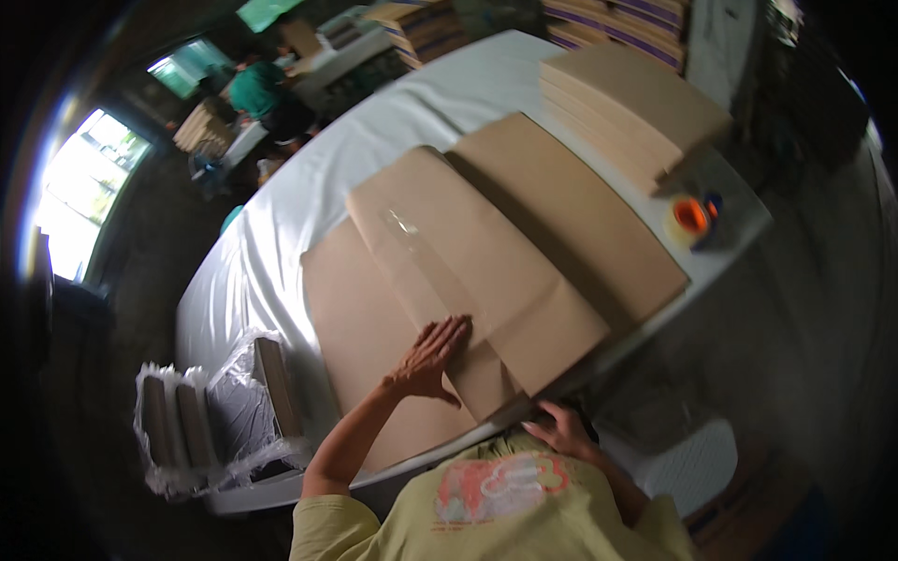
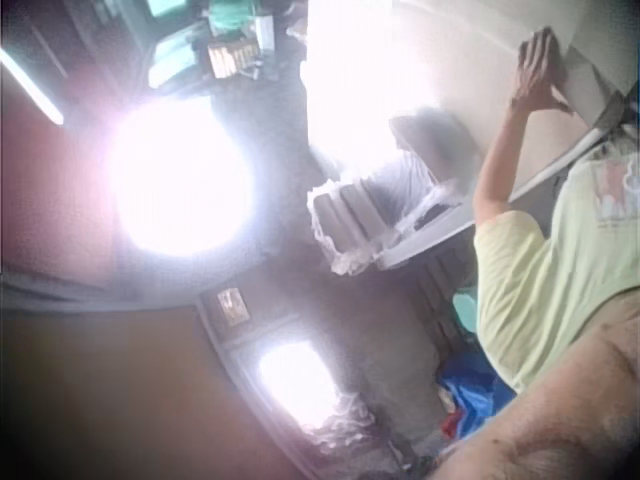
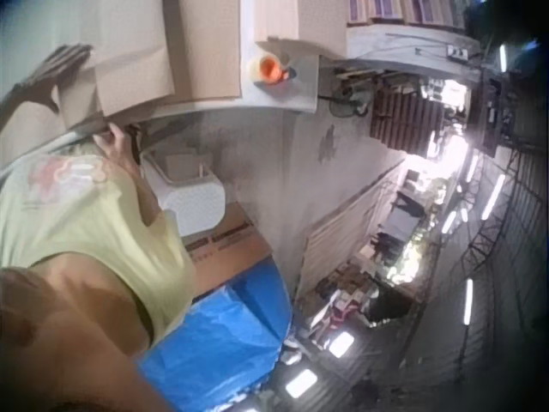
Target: The person wraps stacks of boards in brown paper by hand, folding the paper around the stacks and securing the edges with a tape dispenser.
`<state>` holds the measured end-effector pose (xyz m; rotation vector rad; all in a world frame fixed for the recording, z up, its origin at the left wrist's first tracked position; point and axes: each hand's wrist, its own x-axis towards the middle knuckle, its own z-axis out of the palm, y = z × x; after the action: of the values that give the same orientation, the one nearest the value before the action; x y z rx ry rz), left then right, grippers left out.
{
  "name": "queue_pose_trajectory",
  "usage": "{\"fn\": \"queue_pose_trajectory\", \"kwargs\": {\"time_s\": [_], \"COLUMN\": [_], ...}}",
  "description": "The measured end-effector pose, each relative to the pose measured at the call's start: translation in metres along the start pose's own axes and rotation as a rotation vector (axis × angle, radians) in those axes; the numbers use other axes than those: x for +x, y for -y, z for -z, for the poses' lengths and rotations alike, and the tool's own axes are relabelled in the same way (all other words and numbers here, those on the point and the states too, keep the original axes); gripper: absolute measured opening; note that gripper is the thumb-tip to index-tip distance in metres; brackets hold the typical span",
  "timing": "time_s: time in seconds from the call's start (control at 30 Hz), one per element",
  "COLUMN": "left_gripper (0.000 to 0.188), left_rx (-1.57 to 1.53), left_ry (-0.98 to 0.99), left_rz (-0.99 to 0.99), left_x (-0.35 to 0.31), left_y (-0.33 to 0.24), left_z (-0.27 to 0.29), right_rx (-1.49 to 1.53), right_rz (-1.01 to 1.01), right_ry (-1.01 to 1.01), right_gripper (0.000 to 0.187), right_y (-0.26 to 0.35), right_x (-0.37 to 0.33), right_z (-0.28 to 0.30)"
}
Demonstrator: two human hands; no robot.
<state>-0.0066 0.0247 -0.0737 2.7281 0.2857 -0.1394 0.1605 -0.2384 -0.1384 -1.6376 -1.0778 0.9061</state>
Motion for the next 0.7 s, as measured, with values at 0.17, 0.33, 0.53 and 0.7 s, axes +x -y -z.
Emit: {"fn": "queue_pose_trajectory", "kwargs": {"time_s": [0.17, 0.33, 0.53, 0.7], "left_gripper": [0.133, 0.133, 0.120, 0.104], "left_rx": [0.008, 0.022, 0.038, 0.048], "left_ry": [-0.031, -0.065, -0.087, -0.152], "left_rz": [-0.119, -0.168, -0.140, -0.146], "left_x": [0.015, 0.012, 0.006, 0.005], "left_y": [0.000, 0.003, 0.013, 0.019], "left_z": [0.000, -0.003, -0.010, -0.020], "right_rx": [0.061, -0.004, -0.570, -0.684], "right_rz": [-0.225, 0.084, 0.160, 0.339], "right_ry": [0.000, -0.427, -0.385, -0.413], "right_gripper": [0.061, 0.051, 0.038, 0.030], "right_y": [0.032, 0.027, -0.010, -0.031], "right_x": [0.018, 0.024, 0.042, 0.088], "right_z": [-0.050, -0.112, -0.103, -0.054]}}
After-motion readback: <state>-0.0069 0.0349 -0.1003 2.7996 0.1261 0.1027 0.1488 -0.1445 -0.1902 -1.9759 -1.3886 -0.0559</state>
